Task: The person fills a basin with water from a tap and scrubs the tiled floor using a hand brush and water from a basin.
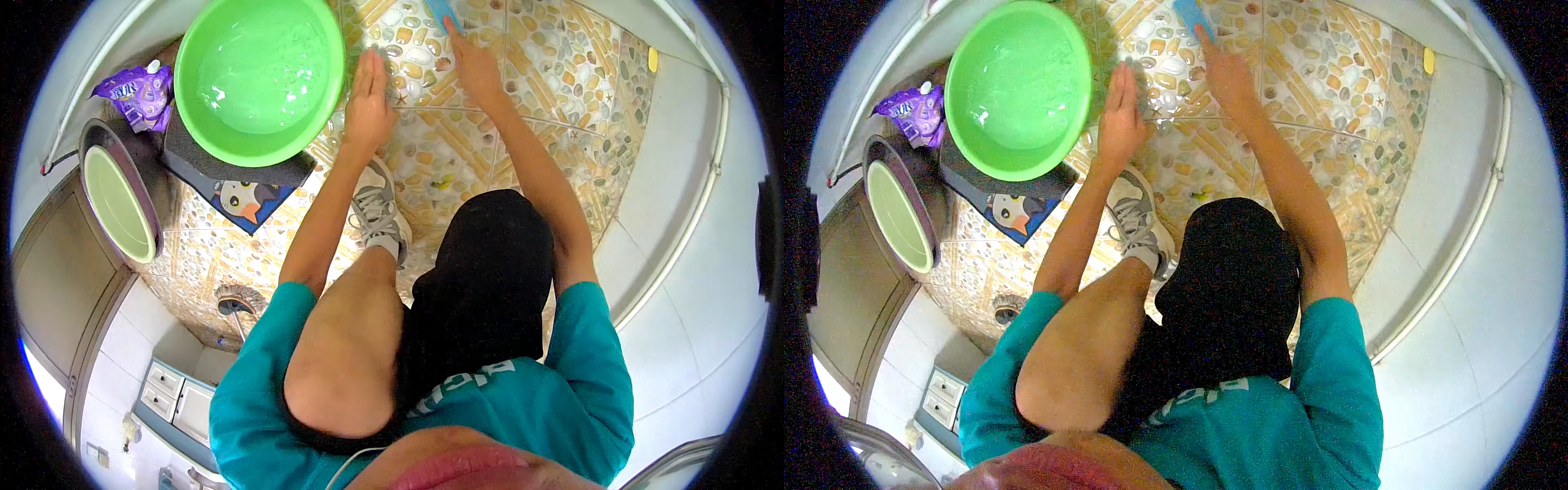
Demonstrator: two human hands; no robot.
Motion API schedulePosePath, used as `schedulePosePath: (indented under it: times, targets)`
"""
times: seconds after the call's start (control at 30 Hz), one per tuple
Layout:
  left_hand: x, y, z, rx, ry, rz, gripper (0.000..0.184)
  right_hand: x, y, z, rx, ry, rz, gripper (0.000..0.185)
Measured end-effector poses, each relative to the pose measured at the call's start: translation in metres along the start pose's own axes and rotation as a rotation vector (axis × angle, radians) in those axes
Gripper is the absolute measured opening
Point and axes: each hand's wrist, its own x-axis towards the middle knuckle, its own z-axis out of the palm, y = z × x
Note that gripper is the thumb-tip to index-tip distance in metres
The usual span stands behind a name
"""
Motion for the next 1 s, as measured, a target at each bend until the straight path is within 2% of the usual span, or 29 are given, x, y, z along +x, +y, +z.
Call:
schedulePosePath:
  times: [0.13, 0.2, 0.23, 0.3, 0.33, 0.37, 0.4, 0.43, 0.47, 0.57, 0.63, 0.7, 0.73, 0.8, 0.87, 0.93, 0.97, 1.0]
  targets:
    - [0.003, -0.011, 0.014, 0.095, -0.028, 0.076, 0.072, -0.030, -0.014, 0.026, -0.104, -0.133, -0.158, 0.069]
    - [-0.005, -0.017, 0.023, 0.102, -0.051, 0.065, 0.068, -0.052, -0.023, 0.023, -0.175, -0.291, -0.263, 0.060]
    - [-0.005, -0.016, 0.023, 0.101, -0.055, 0.063, 0.068, -0.040, -0.021, 0.023, -0.172, -0.294, -0.260, 0.060]
    - [-0.008, -0.017, 0.022, 0.018, -0.034, 0.037, 0.076, 0.009, -0.012, 0.021, -0.024, 0.043, -0.266, 0.059]
    - [-0.010, -0.015, 0.020, 0.023, -0.038, 0.025, 0.076, 0.032, -0.016, 0.022, -0.017, 0.033, -0.171, 0.060]
    - [-0.007, -0.014, 0.017, 0.038, -0.025, 0.049, 0.067, 0.032, -0.020, 0.027, -0.012, 0.031, -0.178, 0.060]
    - [-0.006, -0.013, 0.015, 0.050, -0.014, 0.076, 0.058, 0.027, -0.023, 0.030, 0.038, -0.009, -0.261, 0.062]
    - [-0.010, -0.015, 0.015, 0.051, -0.014, 0.076, 0.058, 0.019, -0.026, 0.033, 0.084, -0.050, -0.341, 0.065]
    - [-0.014, -0.016, 0.015, 0.004, 0.033, 0.037, 0.056, -0.002, -0.030, 0.041, -0.025, -0.087, -0.537, 0.063]
    - [-0.024, -0.011, 0.010, -0.076, 0.069, 0.023, 0.053, -0.003, -0.028, 0.044, -0.068, -0.047, -0.569, 0.061]
    - [-0.025, -0.010, 0.011, -0.099, 0.047, 0.039, 0.052, 0.032, -0.030, 0.029, -0.126, 0.005, -0.510, 0.061]
    - [-0.027, -0.003, 0.014, -0.068, 0.086, 0.061, 0.052, 0.056, -0.030, 0.018, -0.191, 0.046, -0.284, 0.062]
    - [-0.026, -0.001, 0.014, -0.064, 0.086, 0.053, 0.052, 0.051, -0.029, 0.018, -0.187, 0.040, -0.288, 0.062]
    - [-0.020, 0.002, 0.013, -0.002, 0.049, 0.082, 0.053, 0.030, -0.019, 0.008, -0.060, -0.151, -0.094, 0.063]
    - [-0.021, -0.003, 0.019, 0.024, 0.038, 0.076, 0.054, -0.031, 0.019, 0.028, -0.041, 0.000, -0.290, 0.069]
    - [-0.017, -0.005, 0.025, 0.041, 0.033, 0.077, 0.054, -0.099, 0.029, 0.020, 0.126, -0.030, -0.408, 0.071]
    - [-0.017, -0.005, 0.026, 0.066, 0.033, 0.071, 0.053, -0.102, 0.034, 0.014, 0.120, -0.035, -0.412, 0.071]
    - [-0.020, -0.005, 0.027, 0.091, 0.025, 0.065, 0.052, -0.106, 0.037, 0.009, 0.030, -0.133, -0.369, 0.070]
